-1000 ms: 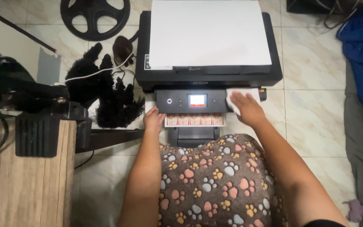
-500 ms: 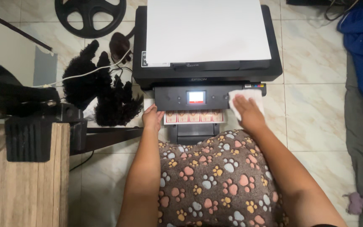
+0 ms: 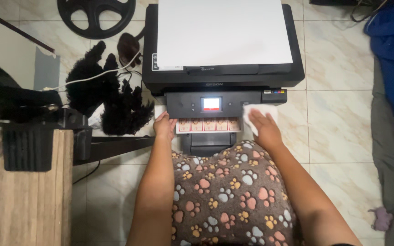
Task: The person handles a sheet of printed labels, then sits on the floor and wipes the front and sides of an Epson printer with a white cloth. The person opens the ink cartridge cover, wipes the area, and closes it again.
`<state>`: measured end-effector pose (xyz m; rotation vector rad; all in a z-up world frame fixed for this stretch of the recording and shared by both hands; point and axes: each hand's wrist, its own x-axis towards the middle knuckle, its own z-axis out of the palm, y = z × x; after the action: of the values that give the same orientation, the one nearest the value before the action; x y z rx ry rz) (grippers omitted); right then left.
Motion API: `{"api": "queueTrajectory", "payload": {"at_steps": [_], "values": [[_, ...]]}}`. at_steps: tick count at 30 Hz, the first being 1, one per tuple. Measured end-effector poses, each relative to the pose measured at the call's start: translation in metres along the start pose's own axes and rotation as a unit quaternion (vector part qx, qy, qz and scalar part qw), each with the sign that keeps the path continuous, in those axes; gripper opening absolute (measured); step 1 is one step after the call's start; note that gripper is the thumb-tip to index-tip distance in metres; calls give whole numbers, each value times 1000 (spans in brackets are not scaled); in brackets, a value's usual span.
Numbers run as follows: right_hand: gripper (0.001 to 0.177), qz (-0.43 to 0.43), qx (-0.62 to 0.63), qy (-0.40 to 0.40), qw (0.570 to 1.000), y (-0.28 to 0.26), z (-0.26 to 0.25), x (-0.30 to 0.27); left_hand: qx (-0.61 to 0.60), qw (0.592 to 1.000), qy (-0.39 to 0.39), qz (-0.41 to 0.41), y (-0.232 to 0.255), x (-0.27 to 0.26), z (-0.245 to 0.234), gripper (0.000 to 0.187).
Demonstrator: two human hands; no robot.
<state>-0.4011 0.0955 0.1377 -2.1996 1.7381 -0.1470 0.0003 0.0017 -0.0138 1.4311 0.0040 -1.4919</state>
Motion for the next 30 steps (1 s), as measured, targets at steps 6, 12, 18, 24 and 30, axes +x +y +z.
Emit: {"api": "queueTrajectory", "payload": {"at_steps": [6,12,18,24,30], "values": [[95,-128,-84,-123,981,-18,17,31,-11,1000,-11,-4,0,-3,3,33],[68,-305,-117,-173,929,-81,42,80,-21,1000,-10,2,-2,-6,4,35],[61,-281,-101,-108,948,-156,81,90,-17,1000,-2,-5,-3,-2,1,34],[73,-217,-166,-192,943,-120,63,75,-9,1000,-12,-10,-3,5,-2,34],[88,-124,-154,-250,948,-42,-5,32,0,1000,-15,-7,-7,7,-1,33]]}}
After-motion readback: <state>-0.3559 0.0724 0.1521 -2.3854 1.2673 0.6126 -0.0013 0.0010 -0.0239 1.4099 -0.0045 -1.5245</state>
